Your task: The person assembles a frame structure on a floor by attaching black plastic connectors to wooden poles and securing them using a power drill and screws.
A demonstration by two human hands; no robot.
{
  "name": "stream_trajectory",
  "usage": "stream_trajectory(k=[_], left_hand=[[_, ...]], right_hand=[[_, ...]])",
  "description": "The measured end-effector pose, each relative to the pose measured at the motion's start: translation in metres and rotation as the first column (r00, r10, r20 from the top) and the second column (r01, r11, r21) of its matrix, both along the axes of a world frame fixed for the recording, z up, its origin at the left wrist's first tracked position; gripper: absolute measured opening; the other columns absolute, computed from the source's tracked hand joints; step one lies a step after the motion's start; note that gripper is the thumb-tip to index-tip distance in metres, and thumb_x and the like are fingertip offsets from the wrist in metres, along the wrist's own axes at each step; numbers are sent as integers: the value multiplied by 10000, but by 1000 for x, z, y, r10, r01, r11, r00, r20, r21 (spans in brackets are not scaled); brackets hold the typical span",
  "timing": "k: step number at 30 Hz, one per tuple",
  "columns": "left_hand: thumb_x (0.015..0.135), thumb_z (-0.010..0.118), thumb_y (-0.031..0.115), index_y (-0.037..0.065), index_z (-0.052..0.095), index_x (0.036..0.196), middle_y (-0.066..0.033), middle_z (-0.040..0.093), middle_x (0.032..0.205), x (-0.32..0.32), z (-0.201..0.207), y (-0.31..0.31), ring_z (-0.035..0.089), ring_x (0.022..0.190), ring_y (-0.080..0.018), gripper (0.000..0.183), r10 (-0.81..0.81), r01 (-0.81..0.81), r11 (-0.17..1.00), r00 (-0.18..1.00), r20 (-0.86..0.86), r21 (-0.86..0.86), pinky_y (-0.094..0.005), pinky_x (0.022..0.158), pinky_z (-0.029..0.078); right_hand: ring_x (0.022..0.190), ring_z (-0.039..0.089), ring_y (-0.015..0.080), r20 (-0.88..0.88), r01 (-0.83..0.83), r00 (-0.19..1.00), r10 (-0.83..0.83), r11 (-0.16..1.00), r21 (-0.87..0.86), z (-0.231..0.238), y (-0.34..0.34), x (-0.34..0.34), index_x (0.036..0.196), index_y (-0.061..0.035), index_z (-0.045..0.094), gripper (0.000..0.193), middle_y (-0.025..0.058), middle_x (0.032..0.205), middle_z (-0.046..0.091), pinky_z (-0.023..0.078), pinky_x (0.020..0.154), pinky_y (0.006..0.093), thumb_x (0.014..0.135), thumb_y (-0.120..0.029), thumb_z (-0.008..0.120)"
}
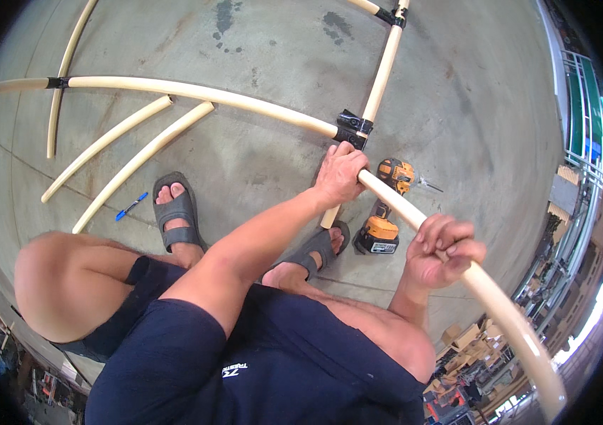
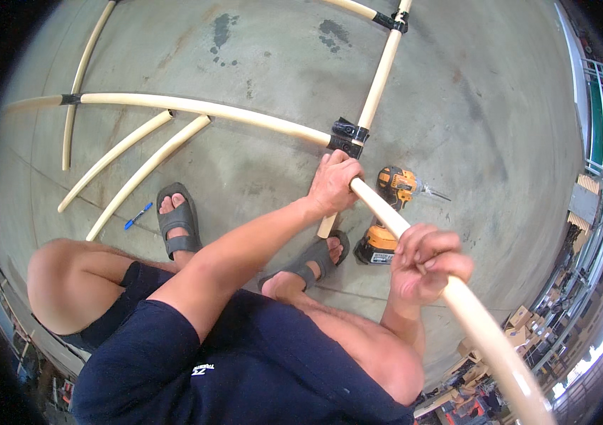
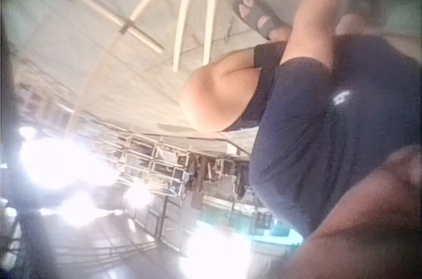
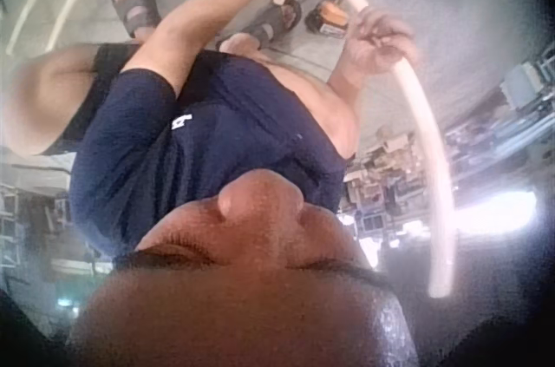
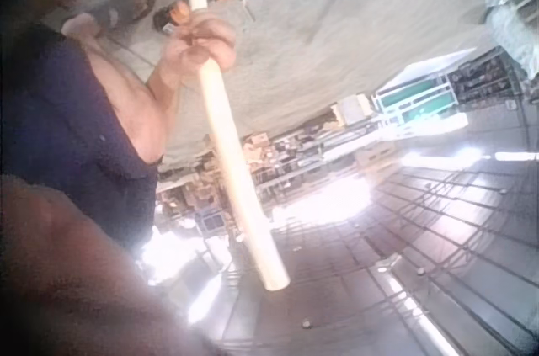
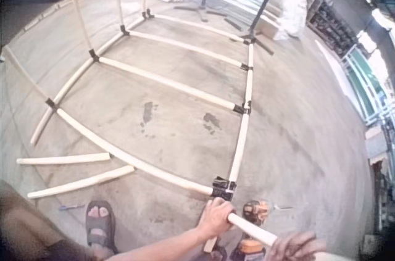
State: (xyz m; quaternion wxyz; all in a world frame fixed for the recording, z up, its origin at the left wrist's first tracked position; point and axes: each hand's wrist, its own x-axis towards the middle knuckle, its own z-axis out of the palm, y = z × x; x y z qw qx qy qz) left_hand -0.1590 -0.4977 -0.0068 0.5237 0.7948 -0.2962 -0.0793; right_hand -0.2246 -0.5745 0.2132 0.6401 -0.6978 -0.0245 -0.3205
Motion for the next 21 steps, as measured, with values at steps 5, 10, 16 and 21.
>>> stream_trajectory(k=[5,10,16,21], left_hand=[[814,815,290,139,615,793,-5,641,864,-7,-2,1,566,961,-284,252,98,-95,994,994,58,-45,-433,822,416],[804,805,239,135,643,890,-35,636,848,-6,20,4,578,999,-296,211,143,-148,986,987,72,75,-446,856,447],[836,758,375,110,643,1073,-170,711,1022,11,59,-11,674,1042,-334,373,-166,222,782,975,-148,582,-490,910,493],[891,717,359,69,616,1214,-214,734,995,6,15,8,710,944,-388,446,-185,161,928,982,41,337,-487,861,536]], right_hand=[[564,491,169,-70,15,997,-11,998,64,0,-1,10,929,-117,423,335,67,770,442,461,514,312,1025,-351,642],[660,551,189,-88,-38,995,40,999,27,-12,-13,11,921,-92,442,228,101,852,556,503,586,340,1016,-175,632],[786,602,173,-167,7,986,-29,991,-130,-2,-31,12,952,-55,568,174,85,902,627,515,697,304,921,-86,737],[980,666,259,-251,-73,968,-4,953,-294,-17,-48,21,1129,-20,639,440,108,1077,691,540,824,390,888,-353,795]])
